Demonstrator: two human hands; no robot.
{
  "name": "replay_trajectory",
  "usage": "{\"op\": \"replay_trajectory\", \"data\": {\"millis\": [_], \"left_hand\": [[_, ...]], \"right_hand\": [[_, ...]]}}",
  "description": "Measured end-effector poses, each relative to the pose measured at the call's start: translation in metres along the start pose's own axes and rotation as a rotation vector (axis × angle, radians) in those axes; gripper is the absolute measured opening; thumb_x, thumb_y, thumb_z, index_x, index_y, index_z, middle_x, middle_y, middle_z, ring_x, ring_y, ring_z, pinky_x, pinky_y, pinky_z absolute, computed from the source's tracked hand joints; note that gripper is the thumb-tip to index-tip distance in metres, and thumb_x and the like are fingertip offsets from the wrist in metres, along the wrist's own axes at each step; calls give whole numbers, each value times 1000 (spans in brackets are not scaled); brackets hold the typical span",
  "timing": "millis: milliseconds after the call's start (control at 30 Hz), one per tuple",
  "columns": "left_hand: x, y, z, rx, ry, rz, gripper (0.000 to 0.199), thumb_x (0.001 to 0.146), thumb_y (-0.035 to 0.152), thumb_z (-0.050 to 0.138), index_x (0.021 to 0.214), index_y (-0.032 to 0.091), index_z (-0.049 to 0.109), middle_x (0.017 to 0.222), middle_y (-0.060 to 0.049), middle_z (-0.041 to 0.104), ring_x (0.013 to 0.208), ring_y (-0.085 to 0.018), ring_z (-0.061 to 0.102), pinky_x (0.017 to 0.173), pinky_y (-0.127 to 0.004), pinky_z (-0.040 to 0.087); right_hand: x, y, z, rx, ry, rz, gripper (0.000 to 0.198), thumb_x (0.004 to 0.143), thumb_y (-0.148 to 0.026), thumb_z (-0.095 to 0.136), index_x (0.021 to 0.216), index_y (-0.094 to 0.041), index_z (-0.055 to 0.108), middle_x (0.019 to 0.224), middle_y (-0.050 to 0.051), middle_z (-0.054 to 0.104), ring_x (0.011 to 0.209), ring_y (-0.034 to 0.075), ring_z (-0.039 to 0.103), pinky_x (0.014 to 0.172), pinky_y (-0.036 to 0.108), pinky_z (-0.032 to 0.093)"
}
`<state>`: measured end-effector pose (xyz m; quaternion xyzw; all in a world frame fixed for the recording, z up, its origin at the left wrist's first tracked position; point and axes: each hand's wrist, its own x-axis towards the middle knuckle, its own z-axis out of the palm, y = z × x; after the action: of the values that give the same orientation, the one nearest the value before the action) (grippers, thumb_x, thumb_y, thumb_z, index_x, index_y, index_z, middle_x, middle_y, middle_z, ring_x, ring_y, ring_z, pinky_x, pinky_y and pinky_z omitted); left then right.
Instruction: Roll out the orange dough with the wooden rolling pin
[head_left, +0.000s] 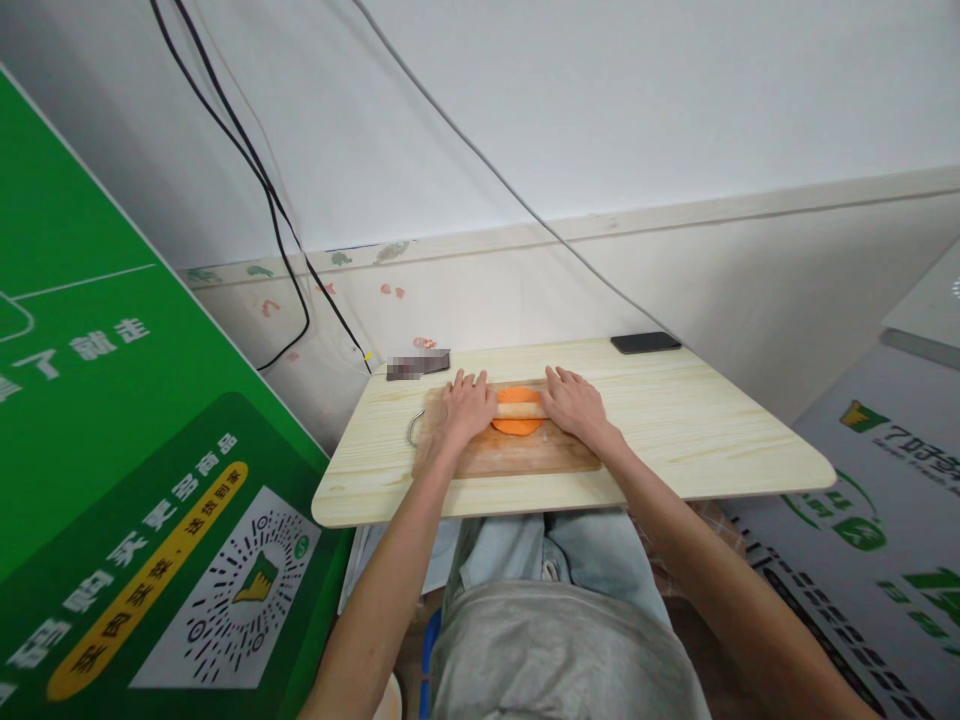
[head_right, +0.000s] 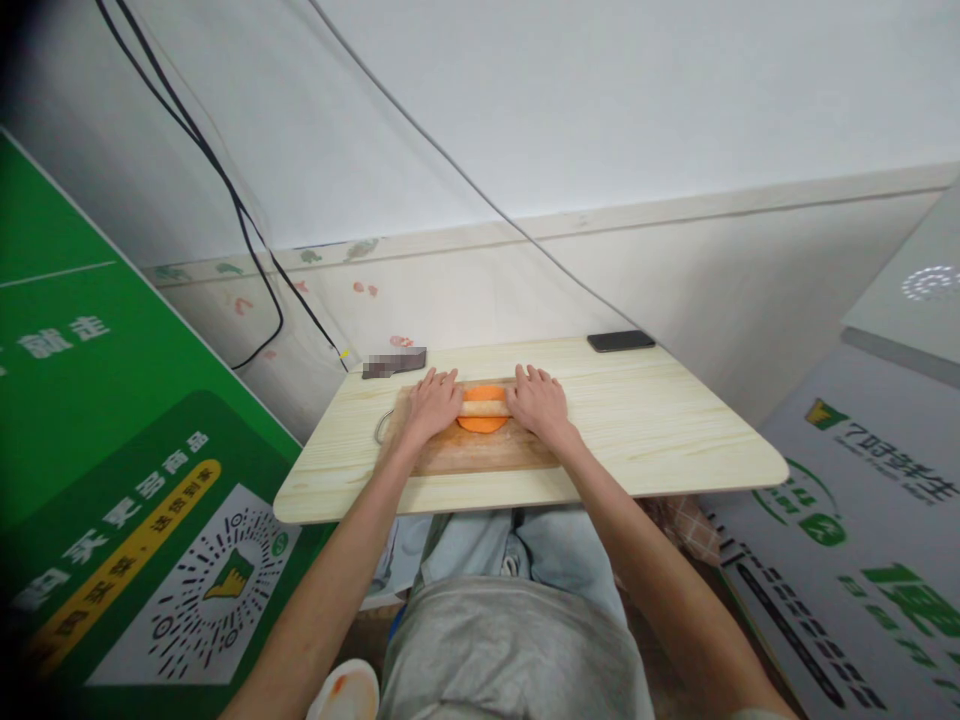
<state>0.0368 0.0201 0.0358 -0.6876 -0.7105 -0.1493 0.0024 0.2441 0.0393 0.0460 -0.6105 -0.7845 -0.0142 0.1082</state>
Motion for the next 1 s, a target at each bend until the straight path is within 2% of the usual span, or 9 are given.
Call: {"op": "replay_trajectory", "data": {"millis": [267, 533, 767, 1000], "left_hand": [[24, -4, -2, -4, -56, -3, 56, 106, 28, 39, 158, 24, 58, 155, -12, 68, 149, -29, 55, 123, -48, 43], [18, -4, -2, 26, -78, -1, 56, 110, 35, 37, 161, 24, 56, 147, -13, 73, 135, -32, 67, 116, -48, 47], [20, -3, -2, 44, -55, -11, 47, 109, 33, 39, 143, 28, 71, 148, -9, 73, 134, -30, 66, 114, -48, 47], [19, -2, -3, 62, -61, -2, 46, 109, 34, 37, 126, 26, 79, 139, -12, 76, 127, -32, 69, 109, -50, 48]], "right_hand": [[23, 3, -1, 93, -81, 62, 56, 110, -36, 36, 159, -17, 54, 161, 18, 60, 141, 34, 60, 112, 45, 50], [13, 2, 2, 93, -22, 45, 56, 109, -35, 36, 157, -16, 58, 158, 18, 62, 138, 34, 62, 111, 45, 51], [15, 2, -4, 105, -95, 52, 53, 109, -34, 36, 151, -18, 65, 154, 17, 66, 133, 33, 65, 107, 44, 53], [16, 4, -4, 87, -124, 23, 52, 110, -35, 35, 148, -20, 67, 153, 15, 67, 135, 33, 64, 109, 45, 51]]}}
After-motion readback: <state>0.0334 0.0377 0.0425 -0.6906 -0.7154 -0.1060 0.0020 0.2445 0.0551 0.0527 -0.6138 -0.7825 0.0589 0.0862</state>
